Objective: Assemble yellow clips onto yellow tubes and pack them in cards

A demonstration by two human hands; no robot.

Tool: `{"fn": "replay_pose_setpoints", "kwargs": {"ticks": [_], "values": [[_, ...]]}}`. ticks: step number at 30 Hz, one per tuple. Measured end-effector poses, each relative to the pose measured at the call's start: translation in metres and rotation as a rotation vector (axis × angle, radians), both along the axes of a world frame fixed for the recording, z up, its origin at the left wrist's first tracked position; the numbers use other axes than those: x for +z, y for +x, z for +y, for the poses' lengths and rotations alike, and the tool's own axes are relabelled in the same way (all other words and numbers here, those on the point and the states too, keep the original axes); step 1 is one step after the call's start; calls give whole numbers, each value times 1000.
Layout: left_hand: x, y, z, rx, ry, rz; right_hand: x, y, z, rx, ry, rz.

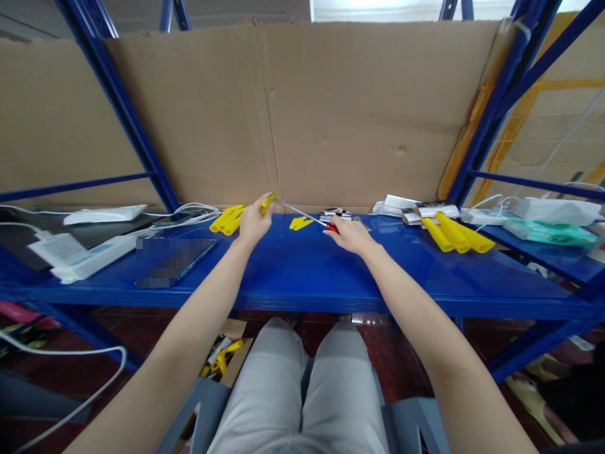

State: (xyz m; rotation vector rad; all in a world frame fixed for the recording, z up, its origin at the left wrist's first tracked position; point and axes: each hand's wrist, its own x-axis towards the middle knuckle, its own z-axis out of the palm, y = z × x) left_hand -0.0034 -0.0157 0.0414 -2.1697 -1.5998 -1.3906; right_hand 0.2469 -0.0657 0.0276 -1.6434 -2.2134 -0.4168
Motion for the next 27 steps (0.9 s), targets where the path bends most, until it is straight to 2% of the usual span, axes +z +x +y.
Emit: {"fn": "replay_pose_setpoints", "kwargs": {"ticks": [9,19,27], "values": [[0,1,-1,-10,-10,10,3,0,-1,0,-49,24],[-3,3,0,-60,56,-15,-1,4,7,7,-82,64],[-3,3,-1,-68,62,-53,-5,18,14,-107,-162,-22]]}}
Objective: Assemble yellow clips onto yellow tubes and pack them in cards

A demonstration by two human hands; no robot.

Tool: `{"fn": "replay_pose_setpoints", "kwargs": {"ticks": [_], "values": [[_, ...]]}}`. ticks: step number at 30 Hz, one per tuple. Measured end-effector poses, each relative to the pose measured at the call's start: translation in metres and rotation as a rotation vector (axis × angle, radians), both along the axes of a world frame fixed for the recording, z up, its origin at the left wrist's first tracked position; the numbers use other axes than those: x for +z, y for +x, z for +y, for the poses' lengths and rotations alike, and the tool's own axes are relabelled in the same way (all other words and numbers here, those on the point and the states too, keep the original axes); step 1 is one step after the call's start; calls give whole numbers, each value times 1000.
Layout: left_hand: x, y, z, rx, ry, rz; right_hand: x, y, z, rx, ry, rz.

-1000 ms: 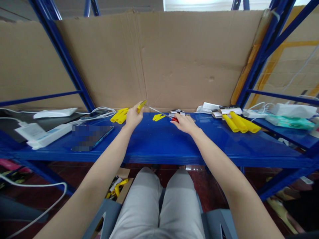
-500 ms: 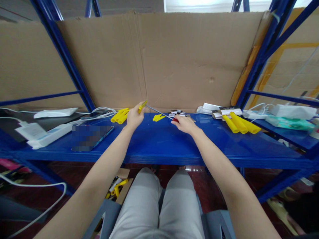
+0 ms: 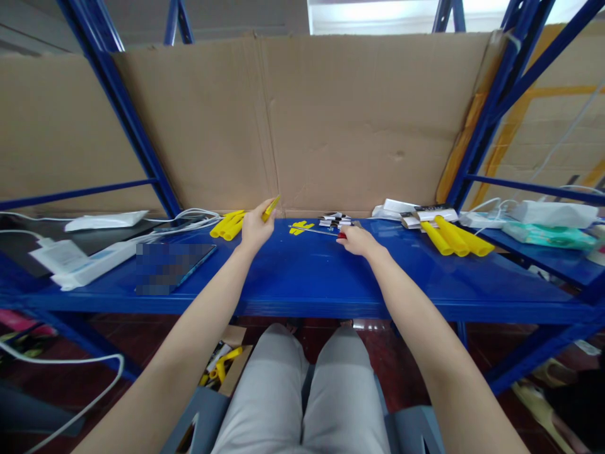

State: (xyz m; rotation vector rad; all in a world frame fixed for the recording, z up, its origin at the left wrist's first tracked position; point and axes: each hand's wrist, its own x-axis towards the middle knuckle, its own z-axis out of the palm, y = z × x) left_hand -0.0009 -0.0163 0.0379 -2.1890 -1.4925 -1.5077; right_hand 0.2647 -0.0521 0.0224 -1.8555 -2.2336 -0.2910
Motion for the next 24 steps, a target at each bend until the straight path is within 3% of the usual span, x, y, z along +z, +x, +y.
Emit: {"fn": "replay_pose_setpoints", "kwargs": {"ticks": [24], "values": [[-3,3,2,-66,20,2,-3,16,7,-263,-202,1]]}}
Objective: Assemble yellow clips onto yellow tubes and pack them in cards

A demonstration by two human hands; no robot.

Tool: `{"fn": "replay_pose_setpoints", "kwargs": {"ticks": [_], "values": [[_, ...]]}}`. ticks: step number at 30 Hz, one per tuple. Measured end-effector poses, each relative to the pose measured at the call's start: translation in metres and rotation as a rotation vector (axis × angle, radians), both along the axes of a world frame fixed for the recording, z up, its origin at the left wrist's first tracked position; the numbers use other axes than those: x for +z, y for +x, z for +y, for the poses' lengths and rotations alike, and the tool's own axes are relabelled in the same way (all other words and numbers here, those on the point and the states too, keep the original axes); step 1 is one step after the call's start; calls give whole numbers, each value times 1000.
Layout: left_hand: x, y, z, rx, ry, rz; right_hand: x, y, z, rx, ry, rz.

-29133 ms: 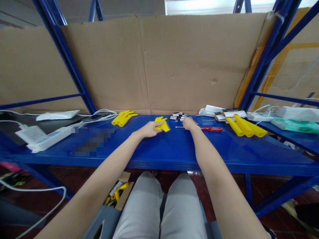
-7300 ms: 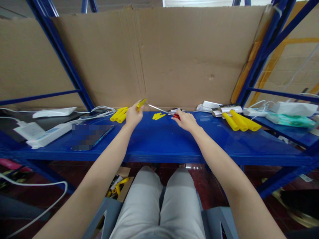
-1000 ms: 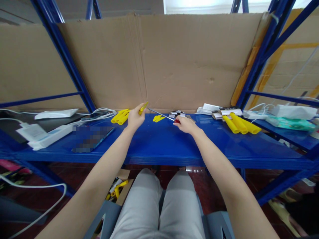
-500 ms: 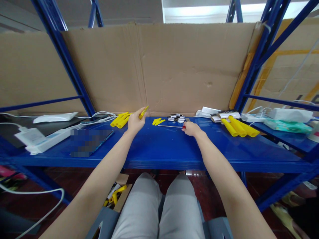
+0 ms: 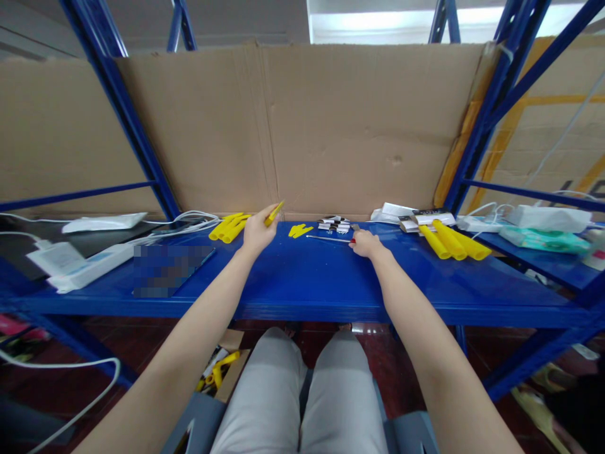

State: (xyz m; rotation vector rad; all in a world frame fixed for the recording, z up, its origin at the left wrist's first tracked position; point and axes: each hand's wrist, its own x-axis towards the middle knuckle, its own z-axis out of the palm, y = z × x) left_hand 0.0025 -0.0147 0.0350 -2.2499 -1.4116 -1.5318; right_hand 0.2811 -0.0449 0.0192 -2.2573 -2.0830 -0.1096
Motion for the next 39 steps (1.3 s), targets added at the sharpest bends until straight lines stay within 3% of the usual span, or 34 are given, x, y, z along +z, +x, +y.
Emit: {"fn": "replay_pose_setpoints", "kwargs": {"ticks": [25,29,31,36,39], "values": [[-2,2,4,-63,20,-54,-2,-1,2,14,57,74],[3,3,4,-115,66,-252,-2,-1,1,20,64,89],[6,5,5,-131,18,-416,-1,-2,1,21,65,97],[13,8,5,-291,-249,-850,-1,-2,2,20,76,109],[12,9,6,-334,-459,-978,-2,-1,3,18,71,106]]}}
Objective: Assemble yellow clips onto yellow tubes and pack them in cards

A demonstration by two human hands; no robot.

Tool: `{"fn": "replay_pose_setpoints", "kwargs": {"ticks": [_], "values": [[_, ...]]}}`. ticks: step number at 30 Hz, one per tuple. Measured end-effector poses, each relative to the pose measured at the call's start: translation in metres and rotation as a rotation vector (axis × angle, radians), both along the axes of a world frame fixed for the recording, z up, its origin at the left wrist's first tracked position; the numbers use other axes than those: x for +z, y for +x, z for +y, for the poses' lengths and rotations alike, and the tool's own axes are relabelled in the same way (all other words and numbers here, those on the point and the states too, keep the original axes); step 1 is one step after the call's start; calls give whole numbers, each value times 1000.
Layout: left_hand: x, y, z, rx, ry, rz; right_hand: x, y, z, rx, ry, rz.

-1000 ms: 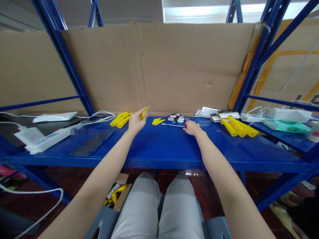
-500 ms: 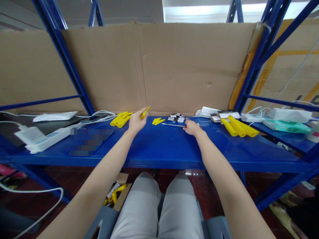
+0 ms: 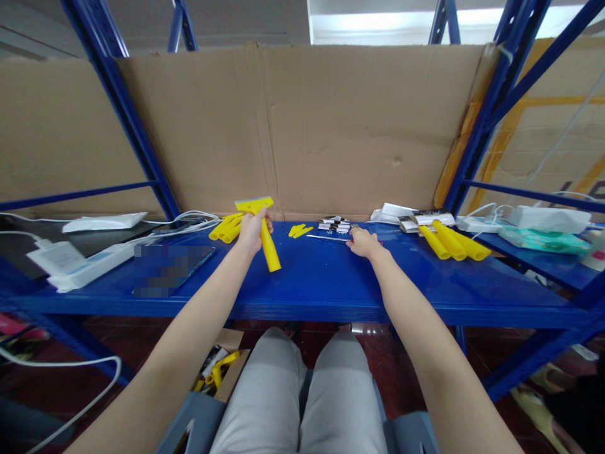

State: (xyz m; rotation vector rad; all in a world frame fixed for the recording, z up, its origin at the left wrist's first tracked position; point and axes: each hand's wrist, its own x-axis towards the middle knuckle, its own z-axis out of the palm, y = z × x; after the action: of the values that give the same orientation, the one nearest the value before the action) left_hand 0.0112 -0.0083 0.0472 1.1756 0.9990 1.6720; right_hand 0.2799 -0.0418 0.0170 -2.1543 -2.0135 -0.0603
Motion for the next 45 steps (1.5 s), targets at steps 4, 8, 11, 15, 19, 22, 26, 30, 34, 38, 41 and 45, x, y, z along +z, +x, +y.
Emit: {"fn": "replay_pose_setpoints", "kwargs": {"ticks": [4,8,11,15,19,22,26,30,34,38,41,45], "values": [[-9,2,5,-126,-308,95,-1,0,1,7,5,-15],[-21,9,9,-171,-412,166,-2,0,1,11,15,-15],[-25,12,8,-193,-432,204,-1,0,0,17,13,-13],[-25,10,2,-205,-394,277,-1,-2,0,19,9,-9],[-21,10,-4,-173,-355,368,-2,-3,0,34,31,-18],[-19,12,-7,-152,-315,393,-2,-6,3,71,73,-39],[-18,12,-7,-161,-232,435,7,-15,16,168,109,-96],[-17,10,-10,-161,-211,489,22,-29,37,235,60,-130],[-15,9,-11,-180,-219,557,24,-41,51,180,12,-135],[-19,8,-6,-155,-160,651,17,-45,53,120,4,-146],[-21,7,-5,-140,-76,826,13,-43,52,117,11,-144],[-20,6,-8,-117,99,1078,10,-38,56,119,-2,-142]]}}
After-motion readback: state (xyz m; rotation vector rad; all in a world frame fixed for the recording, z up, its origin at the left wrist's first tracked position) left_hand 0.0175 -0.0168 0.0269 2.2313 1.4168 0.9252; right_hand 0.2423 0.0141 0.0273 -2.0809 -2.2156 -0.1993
